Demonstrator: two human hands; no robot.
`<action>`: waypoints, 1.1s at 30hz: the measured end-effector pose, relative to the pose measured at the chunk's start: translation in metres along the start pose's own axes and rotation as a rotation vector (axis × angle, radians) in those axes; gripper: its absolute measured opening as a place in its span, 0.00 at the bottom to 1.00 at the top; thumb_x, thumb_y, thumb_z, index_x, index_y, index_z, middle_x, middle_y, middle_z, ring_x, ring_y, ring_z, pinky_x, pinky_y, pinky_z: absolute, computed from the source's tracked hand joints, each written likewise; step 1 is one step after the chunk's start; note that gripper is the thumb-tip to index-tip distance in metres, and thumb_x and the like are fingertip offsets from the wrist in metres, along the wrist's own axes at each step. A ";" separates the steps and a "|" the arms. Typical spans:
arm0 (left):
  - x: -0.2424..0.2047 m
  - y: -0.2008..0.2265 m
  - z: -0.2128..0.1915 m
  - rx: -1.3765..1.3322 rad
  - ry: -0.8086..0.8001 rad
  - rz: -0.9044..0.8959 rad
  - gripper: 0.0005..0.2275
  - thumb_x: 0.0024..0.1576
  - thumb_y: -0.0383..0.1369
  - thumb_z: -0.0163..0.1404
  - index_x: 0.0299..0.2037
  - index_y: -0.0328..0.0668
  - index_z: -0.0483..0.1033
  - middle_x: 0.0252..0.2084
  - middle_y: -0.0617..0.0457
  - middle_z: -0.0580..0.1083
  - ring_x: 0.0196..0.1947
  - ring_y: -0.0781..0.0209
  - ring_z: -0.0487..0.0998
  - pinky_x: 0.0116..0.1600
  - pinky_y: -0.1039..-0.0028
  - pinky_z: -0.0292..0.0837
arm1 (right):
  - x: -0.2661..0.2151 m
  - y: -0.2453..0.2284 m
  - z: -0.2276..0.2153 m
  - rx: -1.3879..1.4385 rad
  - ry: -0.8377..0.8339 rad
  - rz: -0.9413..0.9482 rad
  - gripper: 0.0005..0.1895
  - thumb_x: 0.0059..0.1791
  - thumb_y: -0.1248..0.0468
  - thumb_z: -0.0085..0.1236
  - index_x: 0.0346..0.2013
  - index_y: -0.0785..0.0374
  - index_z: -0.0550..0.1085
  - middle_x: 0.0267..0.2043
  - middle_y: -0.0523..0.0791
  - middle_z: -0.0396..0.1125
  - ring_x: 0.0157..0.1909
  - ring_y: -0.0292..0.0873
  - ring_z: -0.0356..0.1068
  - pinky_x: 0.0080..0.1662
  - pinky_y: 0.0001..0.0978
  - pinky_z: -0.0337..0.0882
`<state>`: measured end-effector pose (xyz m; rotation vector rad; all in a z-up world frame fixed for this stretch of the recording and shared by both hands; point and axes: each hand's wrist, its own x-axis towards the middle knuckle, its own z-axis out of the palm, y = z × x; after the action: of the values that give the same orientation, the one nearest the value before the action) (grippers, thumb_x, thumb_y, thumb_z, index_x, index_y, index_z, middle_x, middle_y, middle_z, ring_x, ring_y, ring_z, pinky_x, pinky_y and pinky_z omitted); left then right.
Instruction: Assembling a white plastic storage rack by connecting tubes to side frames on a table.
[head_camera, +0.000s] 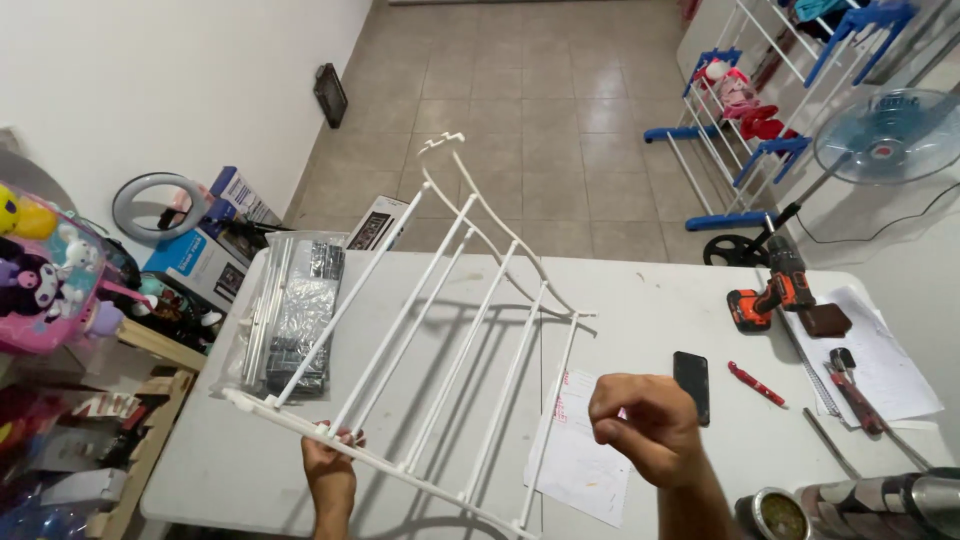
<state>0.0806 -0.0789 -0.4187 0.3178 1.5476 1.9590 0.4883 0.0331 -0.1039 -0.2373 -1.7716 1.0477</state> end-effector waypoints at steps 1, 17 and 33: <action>-0.010 0.013 0.011 0.030 0.034 -0.035 0.22 0.57 0.17 0.49 0.61 0.38 0.60 0.43 0.41 0.70 0.39 0.46 0.77 0.44 0.61 0.76 | -0.011 0.019 0.003 -0.020 0.057 0.136 0.04 0.49 0.68 0.58 0.31 0.66 0.74 0.23 0.46 0.68 0.23 0.40 0.66 0.29 0.29 0.68; -0.066 0.124 0.137 -0.084 -0.379 0.286 0.19 0.55 0.21 0.57 0.52 0.37 0.62 0.43 0.45 0.75 0.36 0.53 0.83 0.50 0.69 0.79 | -0.123 0.089 0.092 -0.422 0.057 0.813 0.21 0.49 0.63 0.51 0.58 0.53 0.70 0.55 0.45 0.72 0.50 0.46 0.73 0.53 0.35 0.70; -0.069 0.175 0.120 0.608 -1.132 0.287 0.25 0.59 0.32 0.54 0.68 0.47 0.65 0.74 0.49 0.60 0.73 0.49 0.62 0.66 0.60 0.71 | -0.122 0.045 0.116 -0.404 0.864 0.663 0.14 0.57 0.63 0.52 0.30 0.69 0.74 0.25 0.51 0.66 0.25 0.43 0.62 0.32 0.31 0.63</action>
<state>0.1437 -0.0467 -0.2074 1.6289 1.2401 0.9997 0.4340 -0.0747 -0.2302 -1.3783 -1.0769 0.8040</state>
